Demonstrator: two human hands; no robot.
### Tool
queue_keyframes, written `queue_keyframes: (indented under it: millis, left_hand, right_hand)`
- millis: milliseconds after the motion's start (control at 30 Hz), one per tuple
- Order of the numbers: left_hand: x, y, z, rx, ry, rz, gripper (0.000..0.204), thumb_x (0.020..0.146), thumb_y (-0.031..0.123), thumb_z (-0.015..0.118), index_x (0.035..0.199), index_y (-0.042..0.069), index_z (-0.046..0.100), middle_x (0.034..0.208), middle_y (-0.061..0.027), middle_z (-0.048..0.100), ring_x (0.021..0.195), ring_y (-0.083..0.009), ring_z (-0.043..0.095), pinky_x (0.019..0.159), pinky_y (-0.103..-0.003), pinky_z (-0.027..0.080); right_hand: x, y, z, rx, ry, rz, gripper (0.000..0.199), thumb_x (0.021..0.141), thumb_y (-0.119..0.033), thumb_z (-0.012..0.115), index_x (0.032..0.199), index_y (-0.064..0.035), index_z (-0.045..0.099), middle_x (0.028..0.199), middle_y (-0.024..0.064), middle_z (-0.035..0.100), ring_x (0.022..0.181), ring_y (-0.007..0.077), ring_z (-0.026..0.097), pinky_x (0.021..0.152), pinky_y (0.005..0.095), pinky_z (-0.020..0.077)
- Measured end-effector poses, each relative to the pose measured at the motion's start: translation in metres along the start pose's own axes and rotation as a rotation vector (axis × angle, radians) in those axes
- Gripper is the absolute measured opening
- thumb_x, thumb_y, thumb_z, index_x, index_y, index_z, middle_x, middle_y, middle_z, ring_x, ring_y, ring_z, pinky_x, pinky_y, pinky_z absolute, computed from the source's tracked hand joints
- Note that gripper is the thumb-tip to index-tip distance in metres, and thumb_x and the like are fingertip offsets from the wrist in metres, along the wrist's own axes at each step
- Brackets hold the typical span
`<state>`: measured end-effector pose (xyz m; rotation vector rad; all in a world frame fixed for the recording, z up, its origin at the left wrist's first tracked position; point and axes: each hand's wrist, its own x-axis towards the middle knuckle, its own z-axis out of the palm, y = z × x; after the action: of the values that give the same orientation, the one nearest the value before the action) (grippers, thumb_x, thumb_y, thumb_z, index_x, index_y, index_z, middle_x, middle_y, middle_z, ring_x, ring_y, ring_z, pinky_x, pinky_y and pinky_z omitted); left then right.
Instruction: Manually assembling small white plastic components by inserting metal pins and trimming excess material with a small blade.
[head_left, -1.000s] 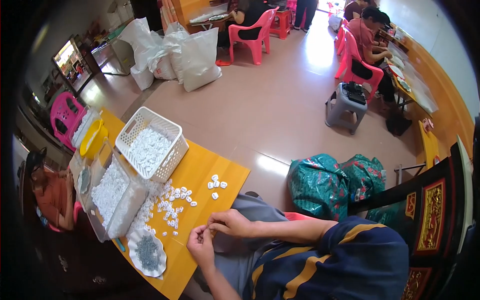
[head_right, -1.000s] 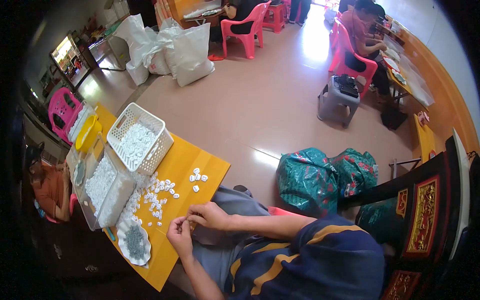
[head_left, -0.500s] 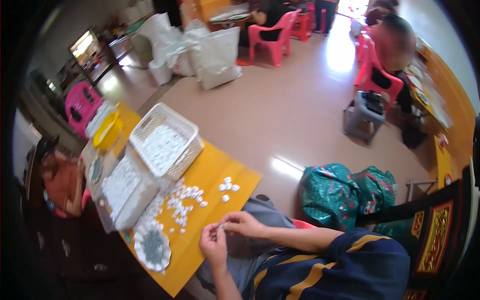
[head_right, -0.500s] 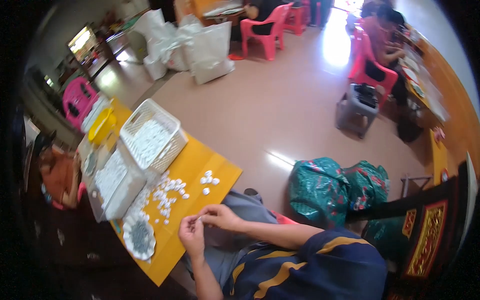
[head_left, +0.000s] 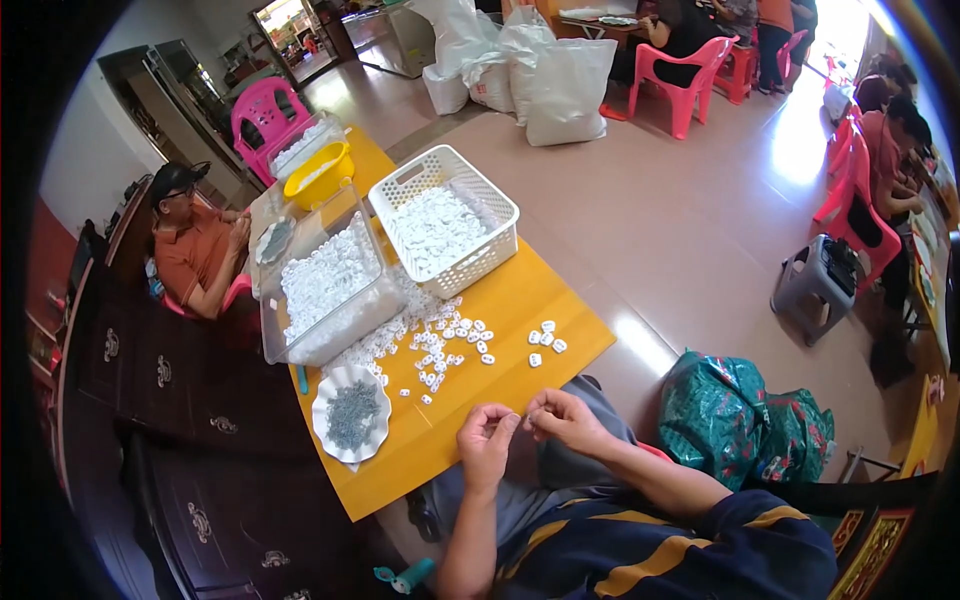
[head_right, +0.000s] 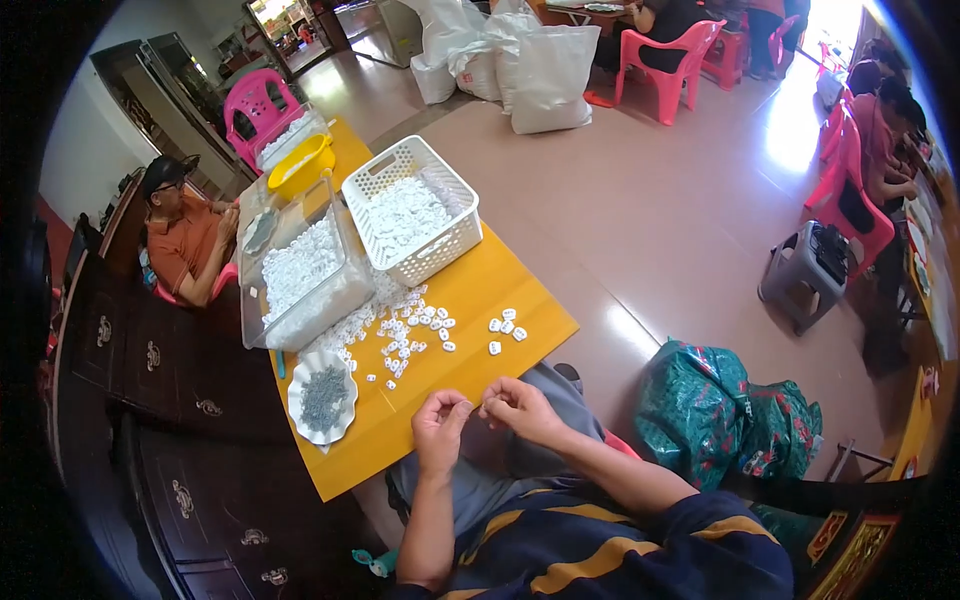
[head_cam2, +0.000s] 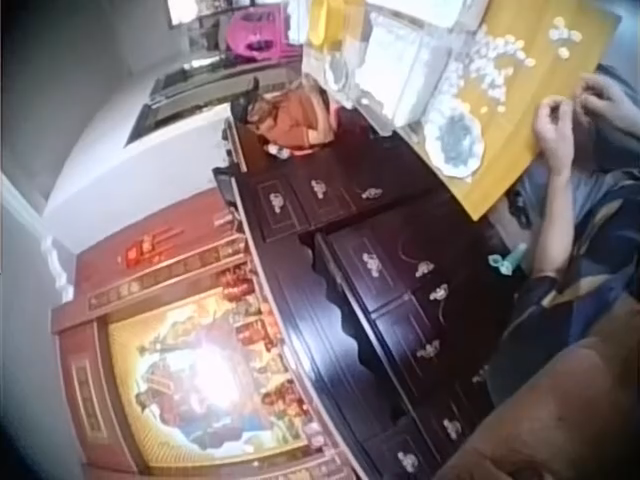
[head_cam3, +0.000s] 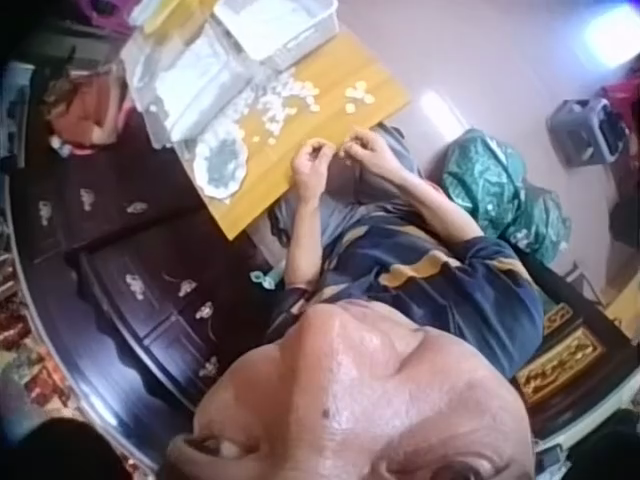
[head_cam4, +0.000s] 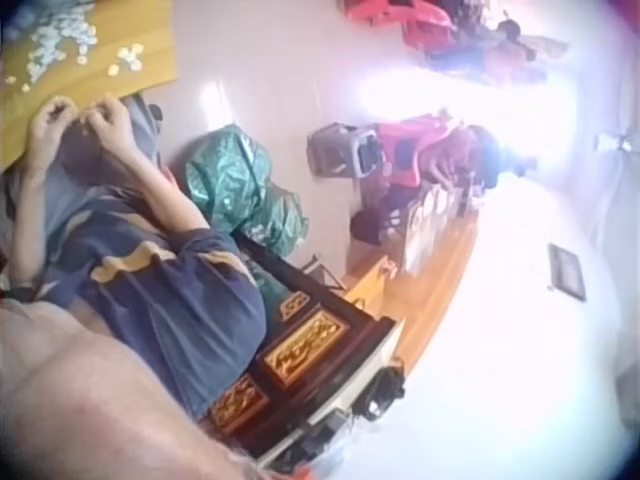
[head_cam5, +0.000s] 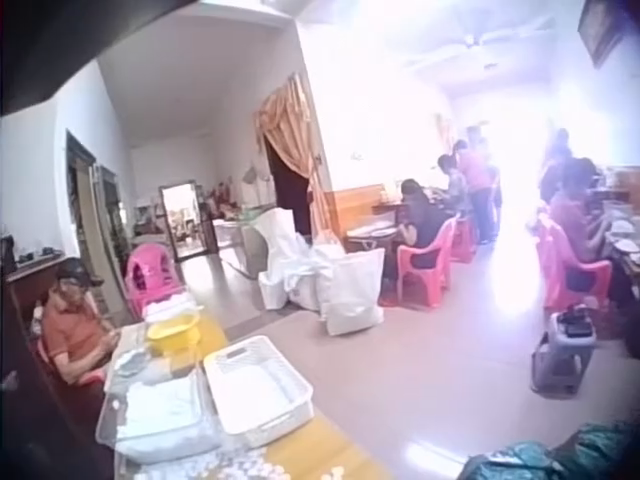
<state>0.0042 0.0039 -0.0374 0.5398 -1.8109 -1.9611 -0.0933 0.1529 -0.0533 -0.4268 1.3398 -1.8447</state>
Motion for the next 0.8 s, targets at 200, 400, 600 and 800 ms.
queue_keyframes:
  millis: [200, 400, 600, 800]
  left_hand:
    - [0.001, 0.004, 0.009, -0.052, -0.066, -0.044, 0.006, 0.086, -0.003, 0.073, 0.087, -0.002, 0.068, 0.112, -0.0091, 0.063, 0.099, -0.0129, 0.061, 0.087, -0.025, 0.049]
    - [-0.001, 0.008, 0.002, -0.131, -0.111, -0.126, 0.006, 0.084, -0.004, 0.074, 0.085, -0.001, 0.069, 0.108, -0.0109, 0.066, 0.098, -0.0166, 0.063, 0.091, -0.029, 0.049]
    - [-0.003, 0.016, 0.004, -0.016, -0.179, -0.074, 0.007, 0.084, -0.005, 0.075, 0.088, -0.002, 0.070, 0.105, -0.0110, 0.067, 0.097, -0.0165, 0.063, 0.088, -0.028, 0.050]
    - [-0.011, 0.026, -0.001, 0.335, -0.131, 0.133, 0.009, 0.083, -0.004, 0.076, 0.090, -0.002, 0.071, 0.093, -0.0085, 0.070, 0.081, -0.0165, 0.067, 0.071, -0.029, 0.054]
  right_hand:
    - [-0.004, -0.001, -0.006, 0.206, -0.158, 0.157, 0.019, 0.103, -0.023, 0.061, 0.111, -0.0063, 0.064, 0.092, 0.0005, 0.068, 0.076, 0.0070, 0.063, 0.068, 0.0208, 0.0514]
    - [-0.002, -0.001, -0.011, 0.257, -0.261, 0.215, 0.018, 0.104, -0.025, 0.061, 0.112, -0.0096, 0.065, 0.090, -0.0031, 0.066, 0.080, 0.0047, 0.062, 0.070, 0.0197, 0.0505]
    - [-0.005, 0.003, -0.014, 0.236, -0.272, 0.222, 0.018, 0.105, -0.025, 0.059, 0.106, -0.0083, 0.065, 0.087, -0.0038, 0.065, 0.074, 0.0038, 0.058, 0.068, 0.0181, 0.0488]
    - [-0.004, 0.002, -0.005, 0.147, -0.226, 0.207, 0.016, 0.101, -0.021, 0.058, 0.096, -0.0077, 0.066, 0.083, -0.0023, 0.066, 0.069, 0.0049, 0.059, 0.062, 0.0192, 0.0488]
